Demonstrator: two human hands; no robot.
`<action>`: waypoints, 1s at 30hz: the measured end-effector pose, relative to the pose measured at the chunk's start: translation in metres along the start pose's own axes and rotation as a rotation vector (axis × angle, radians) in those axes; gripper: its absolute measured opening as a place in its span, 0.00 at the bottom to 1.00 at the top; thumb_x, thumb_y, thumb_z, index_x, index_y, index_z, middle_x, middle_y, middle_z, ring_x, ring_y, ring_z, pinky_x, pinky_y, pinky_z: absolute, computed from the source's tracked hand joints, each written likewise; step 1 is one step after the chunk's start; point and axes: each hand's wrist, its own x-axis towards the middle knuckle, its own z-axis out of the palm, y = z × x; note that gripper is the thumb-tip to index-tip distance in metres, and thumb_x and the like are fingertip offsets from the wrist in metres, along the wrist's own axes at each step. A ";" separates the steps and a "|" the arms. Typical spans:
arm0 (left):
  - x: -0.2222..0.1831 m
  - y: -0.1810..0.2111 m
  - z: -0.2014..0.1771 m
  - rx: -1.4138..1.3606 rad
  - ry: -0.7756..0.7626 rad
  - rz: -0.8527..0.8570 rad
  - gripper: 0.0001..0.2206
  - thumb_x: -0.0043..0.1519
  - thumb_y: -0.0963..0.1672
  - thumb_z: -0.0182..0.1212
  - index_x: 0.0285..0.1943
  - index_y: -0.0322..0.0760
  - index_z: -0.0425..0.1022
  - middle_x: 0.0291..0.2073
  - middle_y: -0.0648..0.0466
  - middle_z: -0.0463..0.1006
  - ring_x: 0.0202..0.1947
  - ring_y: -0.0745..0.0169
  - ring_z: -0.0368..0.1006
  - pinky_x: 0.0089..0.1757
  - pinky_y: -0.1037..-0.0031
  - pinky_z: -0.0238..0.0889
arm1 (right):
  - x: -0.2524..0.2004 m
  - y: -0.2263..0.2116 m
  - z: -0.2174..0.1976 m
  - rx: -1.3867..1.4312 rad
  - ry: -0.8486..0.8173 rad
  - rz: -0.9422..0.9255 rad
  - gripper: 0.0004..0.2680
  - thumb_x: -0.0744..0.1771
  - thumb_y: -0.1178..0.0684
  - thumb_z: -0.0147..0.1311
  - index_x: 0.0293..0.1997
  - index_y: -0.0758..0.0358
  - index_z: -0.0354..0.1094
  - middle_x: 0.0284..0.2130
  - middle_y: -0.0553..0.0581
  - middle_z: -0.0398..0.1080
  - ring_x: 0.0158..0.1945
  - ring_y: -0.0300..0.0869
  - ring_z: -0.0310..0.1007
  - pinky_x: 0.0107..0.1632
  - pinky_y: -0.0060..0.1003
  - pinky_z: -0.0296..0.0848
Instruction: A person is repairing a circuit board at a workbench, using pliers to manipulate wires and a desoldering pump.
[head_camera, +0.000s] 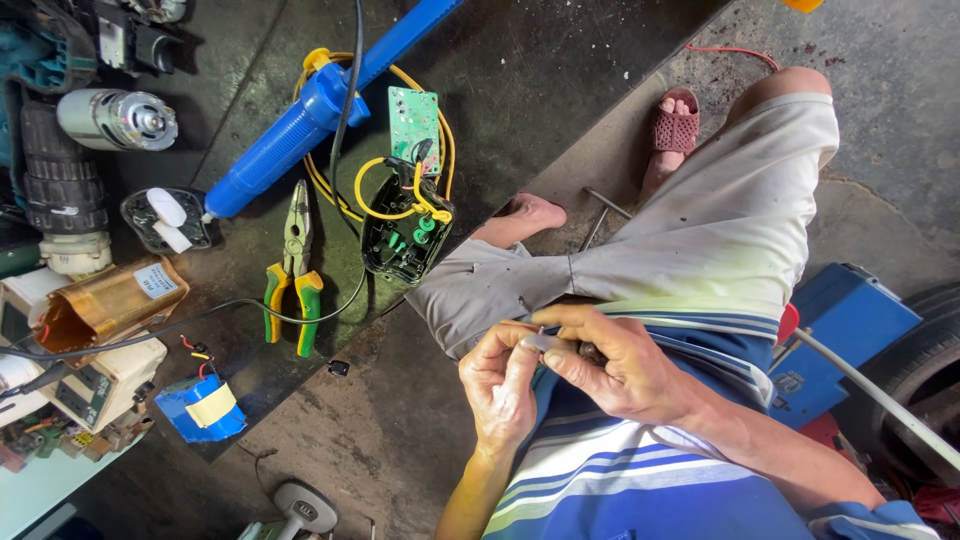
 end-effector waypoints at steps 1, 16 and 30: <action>0.000 0.002 -0.002 0.050 -0.044 0.027 0.06 0.65 0.40 0.58 0.35 0.30 0.76 0.29 0.51 0.77 0.30 0.66 0.71 0.36 0.76 0.67 | 0.001 0.000 0.001 -0.015 -0.002 -0.044 0.14 0.69 0.51 0.54 0.61 0.62 0.66 0.25 0.47 0.69 0.22 0.34 0.61 0.28 0.28 0.65; 0.071 0.157 -0.038 1.303 -0.161 1.070 0.01 0.64 0.35 0.60 0.42 0.26 0.74 0.38 0.45 0.78 0.35 0.53 0.76 0.41 0.70 0.74 | 0.074 -0.018 0.000 -0.278 0.337 -0.624 0.11 0.65 0.58 0.66 0.52 0.62 0.73 0.35 0.54 0.73 0.29 0.35 0.71 0.33 0.28 0.71; 0.104 0.173 -0.044 1.893 -0.556 1.138 0.06 0.65 0.37 0.47 0.38 0.32 0.70 0.30 0.48 0.69 0.32 0.51 0.76 0.39 0.70 0.73 | 0.122 -0.030 0.018 -0.256 0.372 -0.795 0.08 0.67 0.60 0.57 0.49 0.57 0.78 0.24 0.53 0.66 0.24 0.50 0.71 0.33 0.39 0.75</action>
